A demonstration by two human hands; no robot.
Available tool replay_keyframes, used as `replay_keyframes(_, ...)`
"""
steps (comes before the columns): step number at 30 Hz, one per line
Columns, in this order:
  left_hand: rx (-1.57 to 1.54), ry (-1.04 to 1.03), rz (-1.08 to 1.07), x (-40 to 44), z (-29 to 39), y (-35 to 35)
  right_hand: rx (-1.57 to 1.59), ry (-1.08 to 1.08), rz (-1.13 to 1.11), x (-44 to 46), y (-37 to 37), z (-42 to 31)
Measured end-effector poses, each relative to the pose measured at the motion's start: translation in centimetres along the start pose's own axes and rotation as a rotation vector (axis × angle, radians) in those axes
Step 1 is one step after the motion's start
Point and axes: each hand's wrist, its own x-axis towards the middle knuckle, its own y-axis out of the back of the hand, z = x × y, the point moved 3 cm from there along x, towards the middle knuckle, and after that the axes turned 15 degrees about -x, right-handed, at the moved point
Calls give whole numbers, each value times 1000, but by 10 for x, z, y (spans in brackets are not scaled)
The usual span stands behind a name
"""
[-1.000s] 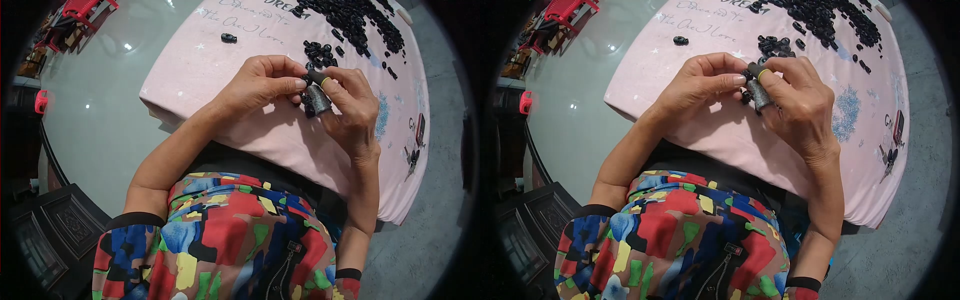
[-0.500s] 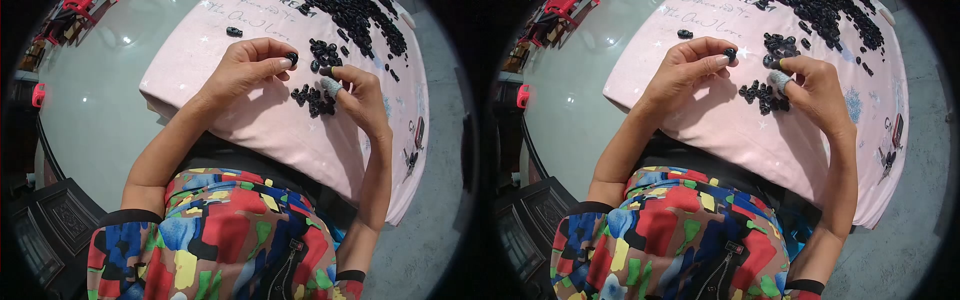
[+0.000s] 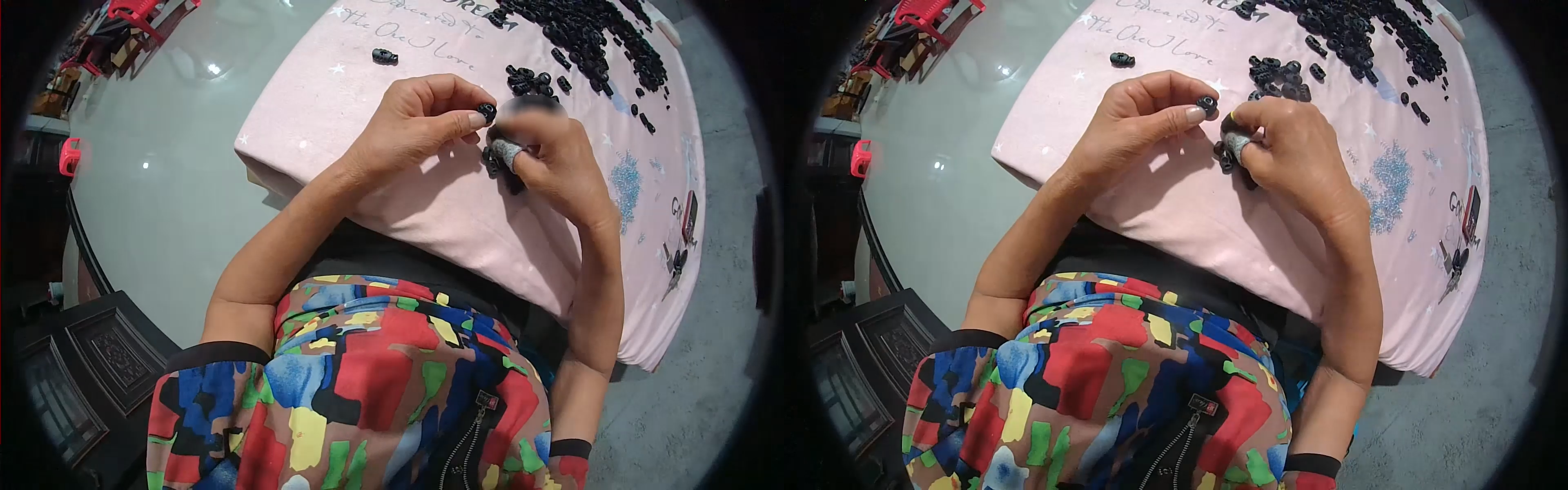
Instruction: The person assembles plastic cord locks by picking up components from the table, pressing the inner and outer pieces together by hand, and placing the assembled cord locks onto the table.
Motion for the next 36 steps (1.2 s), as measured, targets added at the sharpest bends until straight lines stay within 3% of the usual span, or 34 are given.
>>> replay_keyframes(8,15,-17,32,-2,2,1,221,-162,11,-5,10,22)
replay_keyframes(12,29,-21,36,-1,0,2,110,-87,6,-5,8,17)
replay_keyframes(18,25,-20,17,0,-1,2,-319,84,95,-7,4,-10)
replay_keyframes(28,-14,-23,-4,0,-4,0,-334,42,-11,-10,4,-11)
replay_keyframes(36,41,-14,-6,0,-1,-1,-234,54,99,-9,8,-11)
